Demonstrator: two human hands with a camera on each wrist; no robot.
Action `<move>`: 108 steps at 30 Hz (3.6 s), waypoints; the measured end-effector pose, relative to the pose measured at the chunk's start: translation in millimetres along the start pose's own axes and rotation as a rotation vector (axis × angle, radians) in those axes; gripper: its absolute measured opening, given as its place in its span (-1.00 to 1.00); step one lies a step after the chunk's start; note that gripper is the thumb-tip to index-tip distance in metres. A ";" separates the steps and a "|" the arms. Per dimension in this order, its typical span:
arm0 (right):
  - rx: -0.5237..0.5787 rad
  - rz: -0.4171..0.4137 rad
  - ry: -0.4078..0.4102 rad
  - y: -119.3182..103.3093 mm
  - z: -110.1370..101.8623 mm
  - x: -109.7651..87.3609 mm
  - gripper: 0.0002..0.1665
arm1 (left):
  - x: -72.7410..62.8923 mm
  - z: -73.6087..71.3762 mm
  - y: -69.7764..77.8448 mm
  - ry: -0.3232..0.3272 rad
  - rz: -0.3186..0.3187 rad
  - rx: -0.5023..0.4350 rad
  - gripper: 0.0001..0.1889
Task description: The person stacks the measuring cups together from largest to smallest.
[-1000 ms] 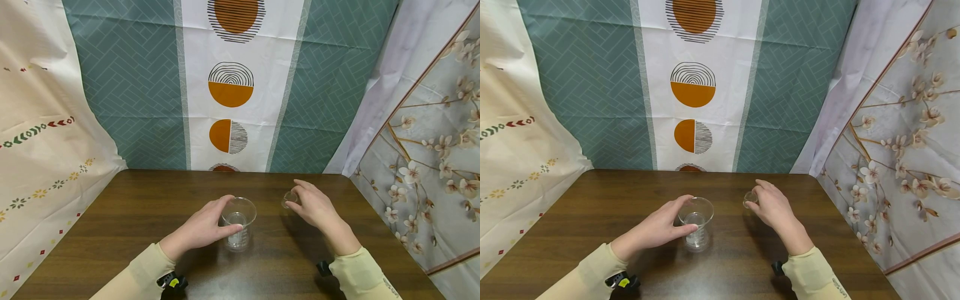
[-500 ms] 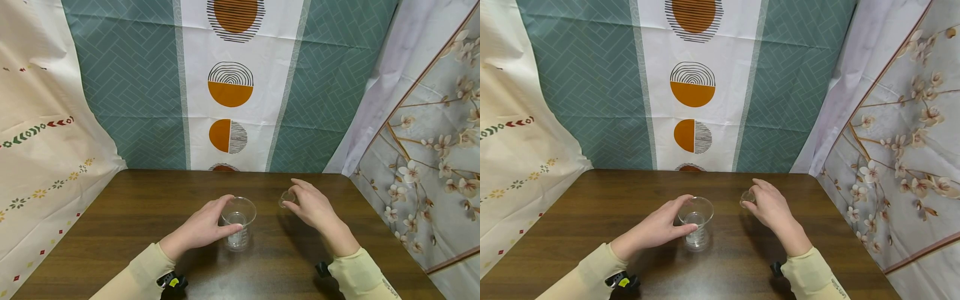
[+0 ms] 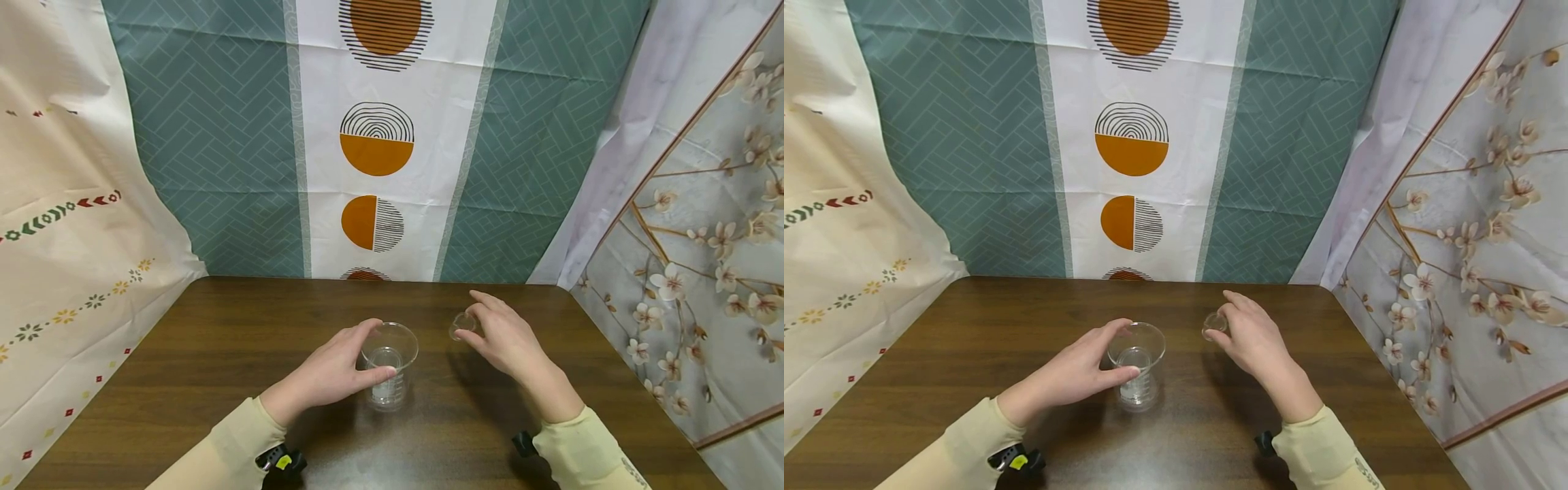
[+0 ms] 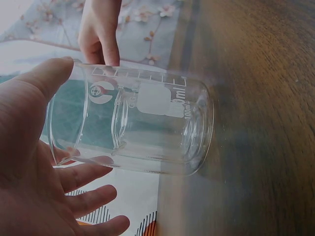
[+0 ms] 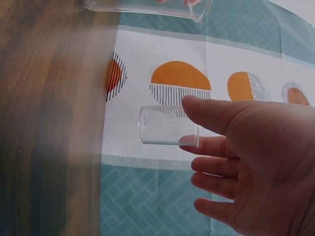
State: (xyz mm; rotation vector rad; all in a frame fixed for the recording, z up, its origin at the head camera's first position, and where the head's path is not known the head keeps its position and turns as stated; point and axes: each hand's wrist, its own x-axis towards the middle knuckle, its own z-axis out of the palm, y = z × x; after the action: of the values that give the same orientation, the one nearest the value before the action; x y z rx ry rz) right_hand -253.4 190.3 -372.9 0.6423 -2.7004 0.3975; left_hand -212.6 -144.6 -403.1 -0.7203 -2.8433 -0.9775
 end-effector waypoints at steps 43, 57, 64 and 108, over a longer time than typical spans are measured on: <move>0.061 -0.024 0.051 -21.3 -3.2 9.4 -0.60 | -0.2 -0.8 -0.3 -0.010 -0.006 -0.003 -0.04; 0.079 -0.039 0.047 -36.9 -12.8 11.6 -0.61 | 0.9 0.3 -2.1 -0.008 0.002 -0.002 -0.04; 0.090 -0.040 0.048 -42.6 -16.2 14.2 -0.60 | 1.3 0.4 -2.0 -0.008 -0.002 -0.003 -0.03; 0.156 -0.142 0.018 -91.0 -20.8 25.1 -0.63 | 0.2 0.3 -1.0 -0.028 -0.022 -0.025 -0.03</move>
State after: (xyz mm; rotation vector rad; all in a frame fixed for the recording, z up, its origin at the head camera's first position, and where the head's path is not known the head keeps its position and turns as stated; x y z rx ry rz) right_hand -225.9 109.7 -327.2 0.8644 -2.6049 0.5777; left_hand -213.2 -145.0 -403.9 -0.7122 -2.8738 -1.0163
